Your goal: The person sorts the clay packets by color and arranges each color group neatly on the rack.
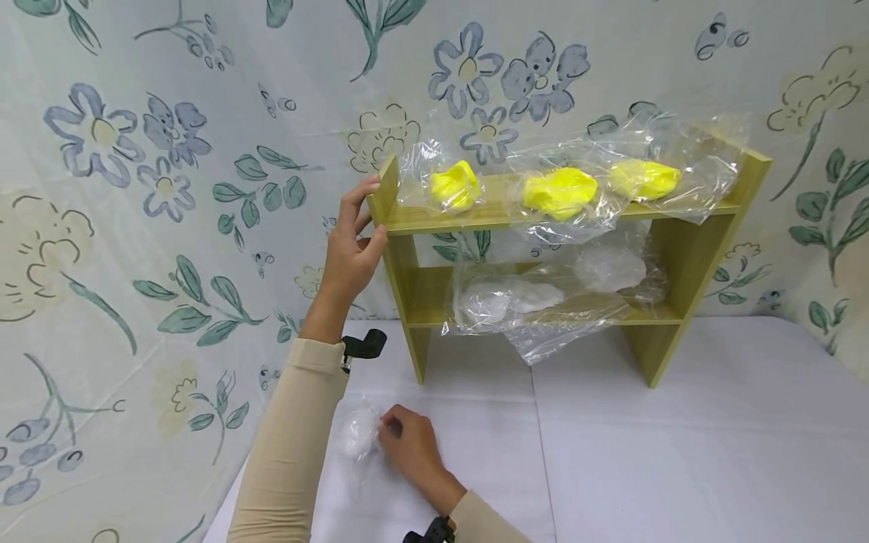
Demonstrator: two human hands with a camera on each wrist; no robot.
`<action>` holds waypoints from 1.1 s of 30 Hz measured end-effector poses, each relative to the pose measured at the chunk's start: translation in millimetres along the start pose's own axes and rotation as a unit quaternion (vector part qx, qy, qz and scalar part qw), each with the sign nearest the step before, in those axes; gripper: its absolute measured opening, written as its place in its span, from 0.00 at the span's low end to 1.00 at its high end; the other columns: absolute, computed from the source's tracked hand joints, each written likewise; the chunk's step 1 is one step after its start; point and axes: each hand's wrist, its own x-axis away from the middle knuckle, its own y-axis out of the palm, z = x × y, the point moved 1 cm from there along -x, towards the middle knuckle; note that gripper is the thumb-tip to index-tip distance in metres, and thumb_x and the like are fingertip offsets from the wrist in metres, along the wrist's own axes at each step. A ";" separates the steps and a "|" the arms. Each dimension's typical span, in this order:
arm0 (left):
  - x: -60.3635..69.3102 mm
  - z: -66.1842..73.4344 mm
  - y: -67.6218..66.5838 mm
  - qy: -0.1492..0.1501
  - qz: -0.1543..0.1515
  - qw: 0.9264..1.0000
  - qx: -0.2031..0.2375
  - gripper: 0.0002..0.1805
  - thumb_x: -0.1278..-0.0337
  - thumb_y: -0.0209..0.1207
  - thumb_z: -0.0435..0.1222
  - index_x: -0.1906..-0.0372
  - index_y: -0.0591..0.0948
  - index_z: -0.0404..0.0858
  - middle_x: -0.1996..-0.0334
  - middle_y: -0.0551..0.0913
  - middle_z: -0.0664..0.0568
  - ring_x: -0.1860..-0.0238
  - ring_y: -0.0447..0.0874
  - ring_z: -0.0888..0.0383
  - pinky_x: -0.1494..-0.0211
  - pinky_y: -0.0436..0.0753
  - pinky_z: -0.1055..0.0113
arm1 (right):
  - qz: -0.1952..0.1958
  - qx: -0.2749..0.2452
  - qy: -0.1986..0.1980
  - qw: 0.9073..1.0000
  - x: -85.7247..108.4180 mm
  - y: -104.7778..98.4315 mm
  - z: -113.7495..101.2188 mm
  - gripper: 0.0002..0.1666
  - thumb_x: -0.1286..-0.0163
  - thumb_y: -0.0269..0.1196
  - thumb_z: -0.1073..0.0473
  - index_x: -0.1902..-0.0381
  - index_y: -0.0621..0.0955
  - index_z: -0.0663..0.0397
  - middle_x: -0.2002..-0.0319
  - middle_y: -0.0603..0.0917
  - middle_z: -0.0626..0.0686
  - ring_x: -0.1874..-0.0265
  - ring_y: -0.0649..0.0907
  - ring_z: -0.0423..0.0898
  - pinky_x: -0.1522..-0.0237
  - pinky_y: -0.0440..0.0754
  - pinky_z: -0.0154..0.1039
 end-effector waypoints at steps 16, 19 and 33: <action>-0.2 0.0 -0.3 -0.008 -0.002 1.000 0.001 0.28 0.39 0.48 0.25 0.33 0.62 0.36 0.28 0.62 0.51 0.34 0.69 0.45 0.46 0.80 0.54 | 0.025 -0.029 -0.049 0.998 0.2 -55.1 -23.9 0.02 0.38 0.63 0.64 0.70 0.80 0.52 0.69 0.85 0.47 0.69 0.84 0.41 0.66 0.83 0.33; 0.0 0.9 -0.4 -0.009 -0.003 1.000 0.002 0.28 0.39 0.48 0.25 0.33 0.62 0.35 0.28 0.62 0.49 0.34 0.69 0.45 0.46 0.80 0.53 | 0.032 -0.026 -0.058 0.997 3.3 -67.6 -30.8 0.02 0.38 0.62 0.63 0.70 0.81 0.51 0.70 0.84 0.46 0.70 0.84 0.40 0.65 0.83 0.33; -1.0 1.9 0.1 -0.014 -0.005 1.000 0.007 0.28 0.40 0.47 0.24 0.33 0.61 0.34 0.28 0.61 0.50 0.34 0.69 0.43 0.46 0.80 0.49 | 0.076 -0.068 -0.111 0.989 19.8 -130.3 -69.8 0.09 0.41 0.64 0.67 0.71 0.82 0.45 0.72 0.83 0.38 0.71 0.83 0.38 0.61 0.83 0.40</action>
